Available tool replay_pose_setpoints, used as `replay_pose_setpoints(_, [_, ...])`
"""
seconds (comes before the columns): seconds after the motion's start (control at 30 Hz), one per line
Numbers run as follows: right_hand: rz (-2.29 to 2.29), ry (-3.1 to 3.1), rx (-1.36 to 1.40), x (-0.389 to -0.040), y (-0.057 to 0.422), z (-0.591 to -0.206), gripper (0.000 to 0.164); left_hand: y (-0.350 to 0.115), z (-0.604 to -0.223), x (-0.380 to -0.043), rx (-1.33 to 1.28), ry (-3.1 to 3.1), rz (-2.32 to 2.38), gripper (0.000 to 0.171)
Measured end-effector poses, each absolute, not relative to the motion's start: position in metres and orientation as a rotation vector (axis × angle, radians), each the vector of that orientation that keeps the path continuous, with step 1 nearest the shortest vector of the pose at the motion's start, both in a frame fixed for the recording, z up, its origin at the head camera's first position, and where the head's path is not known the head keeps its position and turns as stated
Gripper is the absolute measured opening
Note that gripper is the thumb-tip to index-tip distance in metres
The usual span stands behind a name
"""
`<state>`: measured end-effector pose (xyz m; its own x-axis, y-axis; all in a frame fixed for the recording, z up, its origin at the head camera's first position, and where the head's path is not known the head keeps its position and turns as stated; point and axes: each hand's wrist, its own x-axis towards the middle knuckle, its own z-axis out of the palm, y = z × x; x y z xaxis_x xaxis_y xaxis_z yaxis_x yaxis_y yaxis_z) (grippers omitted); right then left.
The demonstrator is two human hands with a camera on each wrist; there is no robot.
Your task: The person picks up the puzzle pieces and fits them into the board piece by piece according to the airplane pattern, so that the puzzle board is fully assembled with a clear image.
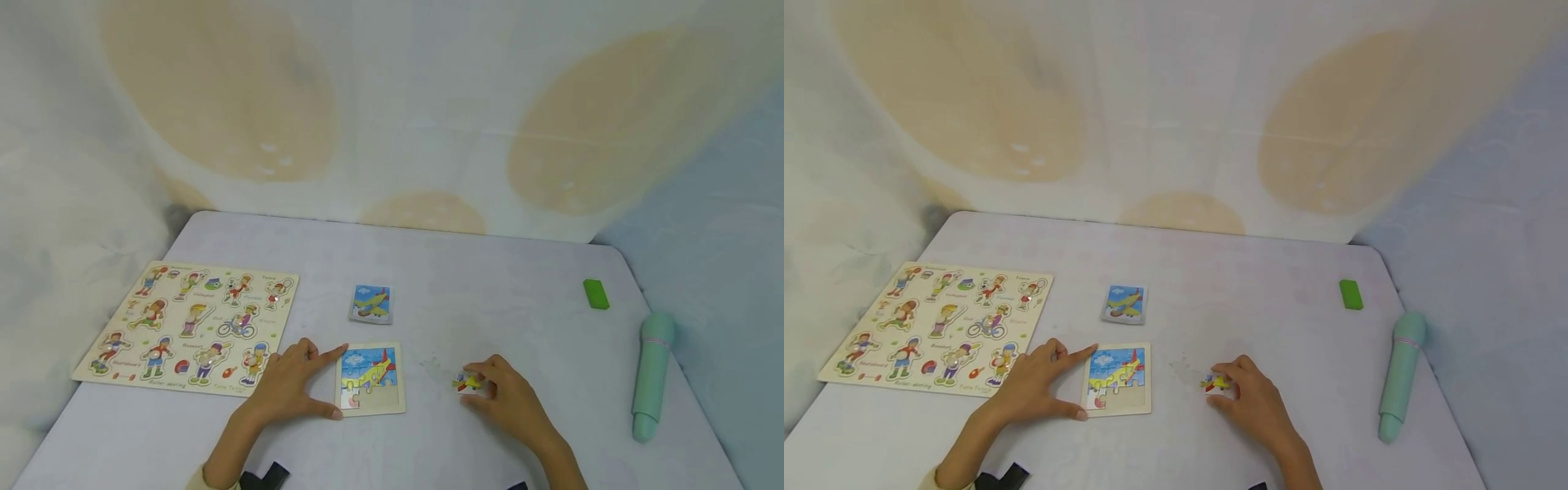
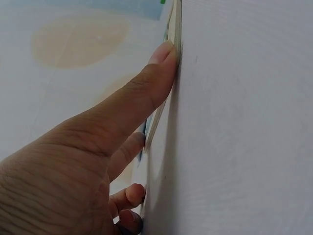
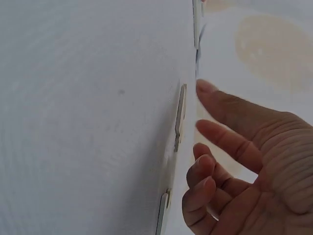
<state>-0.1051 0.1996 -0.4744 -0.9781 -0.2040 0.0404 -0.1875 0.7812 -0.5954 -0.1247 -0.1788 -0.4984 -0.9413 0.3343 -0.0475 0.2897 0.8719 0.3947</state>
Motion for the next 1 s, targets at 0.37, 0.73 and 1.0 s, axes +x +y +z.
replay_pose_setpoints(0.37, [-0.898, 2.929, -0.207, -0.106, 0.202, -0.475, 0.031, -0.179, -0.499, -0.124, 0.485, 2.927, 0.59, 0.103])
replay_pose_setpoints(0.73, [-0.587, 3.208, -0.586, -0.1, 0.203, -0.483, 0.035, -0.178, -0.498, -0.124, 0.488, 2.928, 0.603, 0.103])
replay_pose_setpoints(1.0, [-0.476, 3.282, -0.78, -0.104, 0.203, -0.484, 0.033, -0.179, -0.498, -0.124, 0.48, 2.924, 0.605, 0.103])
